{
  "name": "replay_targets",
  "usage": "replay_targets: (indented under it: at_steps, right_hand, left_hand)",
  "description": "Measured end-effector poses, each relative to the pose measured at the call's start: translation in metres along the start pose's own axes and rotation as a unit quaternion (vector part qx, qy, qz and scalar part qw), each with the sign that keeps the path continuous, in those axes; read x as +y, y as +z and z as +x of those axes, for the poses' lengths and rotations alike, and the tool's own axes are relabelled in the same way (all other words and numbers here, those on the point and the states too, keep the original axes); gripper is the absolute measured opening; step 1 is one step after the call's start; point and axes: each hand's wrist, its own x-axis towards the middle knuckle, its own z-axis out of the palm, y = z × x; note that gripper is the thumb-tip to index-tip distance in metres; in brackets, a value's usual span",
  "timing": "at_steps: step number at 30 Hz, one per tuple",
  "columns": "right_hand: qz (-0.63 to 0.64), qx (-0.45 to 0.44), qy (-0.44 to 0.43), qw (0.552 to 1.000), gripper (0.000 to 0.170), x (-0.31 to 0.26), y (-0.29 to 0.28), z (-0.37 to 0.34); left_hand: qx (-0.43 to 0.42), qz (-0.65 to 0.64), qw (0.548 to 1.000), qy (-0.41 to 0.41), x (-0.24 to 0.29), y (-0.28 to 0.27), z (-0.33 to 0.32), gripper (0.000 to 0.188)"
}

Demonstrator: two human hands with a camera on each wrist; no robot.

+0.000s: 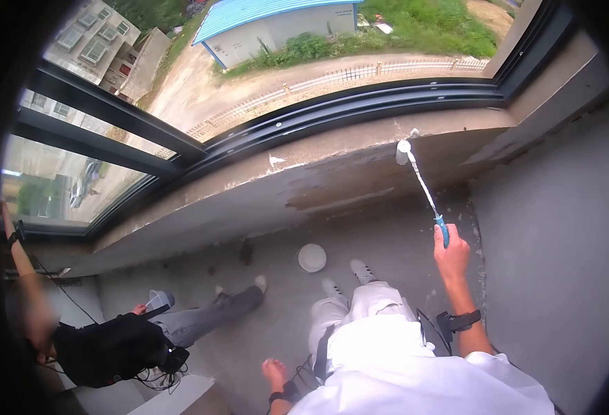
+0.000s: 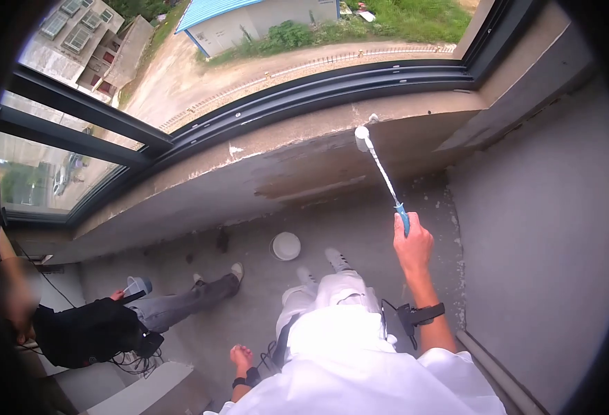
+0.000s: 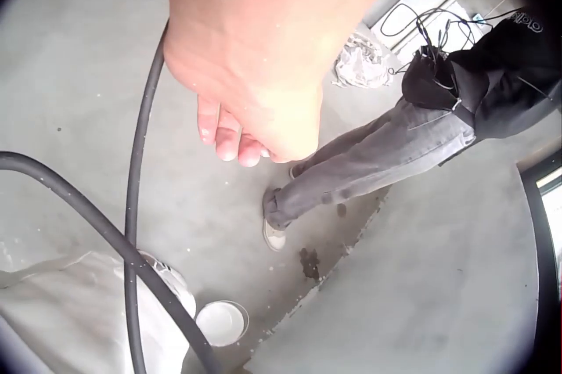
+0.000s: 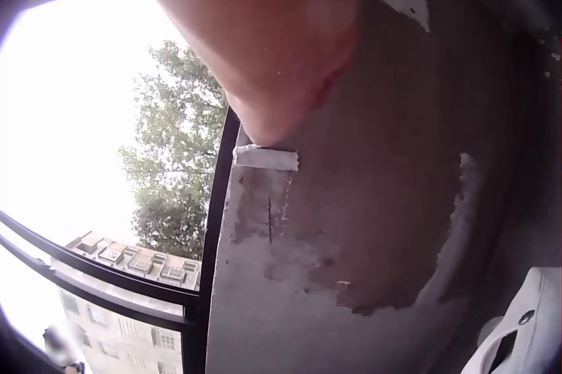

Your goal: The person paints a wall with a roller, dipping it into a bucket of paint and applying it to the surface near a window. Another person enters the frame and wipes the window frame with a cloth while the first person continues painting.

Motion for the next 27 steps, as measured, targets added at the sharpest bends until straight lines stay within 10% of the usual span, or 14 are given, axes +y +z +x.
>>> replay_targets:
  at_steps: [9, 18, 27]
  right_hand:
    - [0.057, -0.079, -0.124, 0.987, 0.022, -0.062, 0.061, -0.017]
    - [0.119, -0.122, -0.229, 0.958, 0.022, -0.136, 0.124, -0.025]
    - [0.112, -0.121, -0.089, 0.982, 0.024, -0.083, 0.065, -0.019]
  left_hand:
    - [-0.059, -0.054, 0.990, 0.114, 0.100, 0.081, -0.049, 0.011]
    - [0.071, -0.046, 0.996, 0.023, 0.018, -0.015, -0.065, 0.013]
    - [-0.006, -0.056, 0.996, -0.076, -0.077, -0.048, -0.041, 0.013]
